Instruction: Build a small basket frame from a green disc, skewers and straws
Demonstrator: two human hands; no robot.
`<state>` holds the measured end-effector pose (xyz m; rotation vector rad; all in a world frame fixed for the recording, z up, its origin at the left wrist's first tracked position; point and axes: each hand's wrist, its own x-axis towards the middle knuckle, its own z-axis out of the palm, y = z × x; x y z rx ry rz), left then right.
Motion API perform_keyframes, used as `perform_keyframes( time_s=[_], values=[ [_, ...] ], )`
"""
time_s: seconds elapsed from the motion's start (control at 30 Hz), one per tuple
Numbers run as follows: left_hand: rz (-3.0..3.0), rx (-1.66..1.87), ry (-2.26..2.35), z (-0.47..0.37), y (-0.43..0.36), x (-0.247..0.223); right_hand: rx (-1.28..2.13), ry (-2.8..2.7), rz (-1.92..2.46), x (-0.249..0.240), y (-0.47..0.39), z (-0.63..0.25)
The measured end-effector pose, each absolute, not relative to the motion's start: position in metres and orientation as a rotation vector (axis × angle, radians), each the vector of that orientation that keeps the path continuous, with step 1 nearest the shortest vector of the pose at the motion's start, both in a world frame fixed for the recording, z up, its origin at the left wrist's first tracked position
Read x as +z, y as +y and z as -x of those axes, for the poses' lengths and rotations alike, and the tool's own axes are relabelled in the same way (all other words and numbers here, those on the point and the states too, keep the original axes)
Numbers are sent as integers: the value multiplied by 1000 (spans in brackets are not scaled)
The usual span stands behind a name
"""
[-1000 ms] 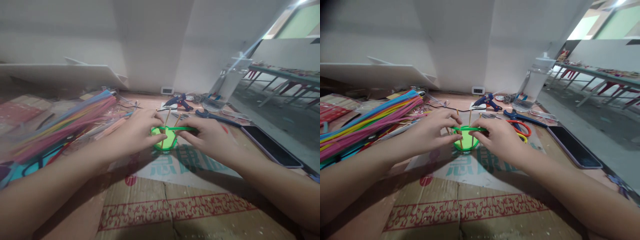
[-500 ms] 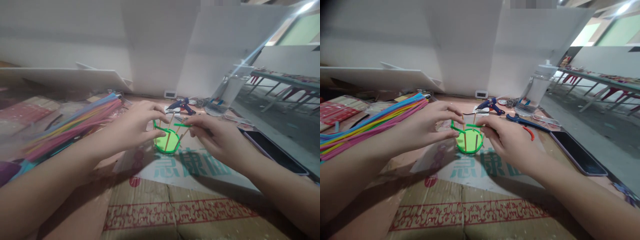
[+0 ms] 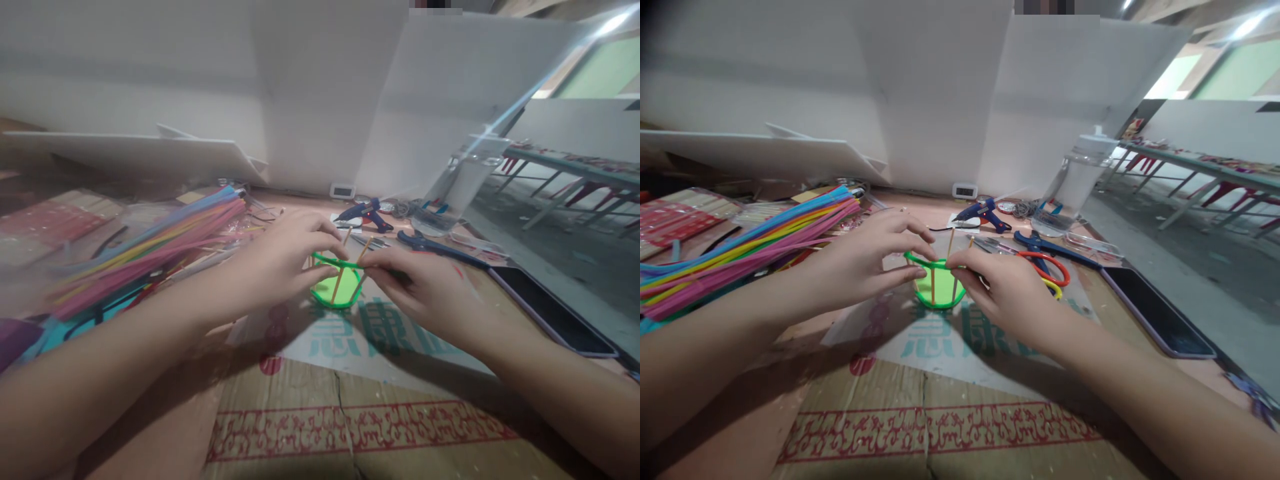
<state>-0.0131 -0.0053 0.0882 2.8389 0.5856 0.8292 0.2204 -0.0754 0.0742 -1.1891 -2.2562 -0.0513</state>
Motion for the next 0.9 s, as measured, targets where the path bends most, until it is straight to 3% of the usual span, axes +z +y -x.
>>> perform_keyframes(
  time_s=[0.37, 0.9],
  values=[
    [-2892, 978, 550, 8, -5, 77, 24, -2287, 1241, 84, -79, -223],
    [-2862, 805, 565, 17, 1, 87, 44, -2269, 1249, 75, -76, -225]
  ],
)
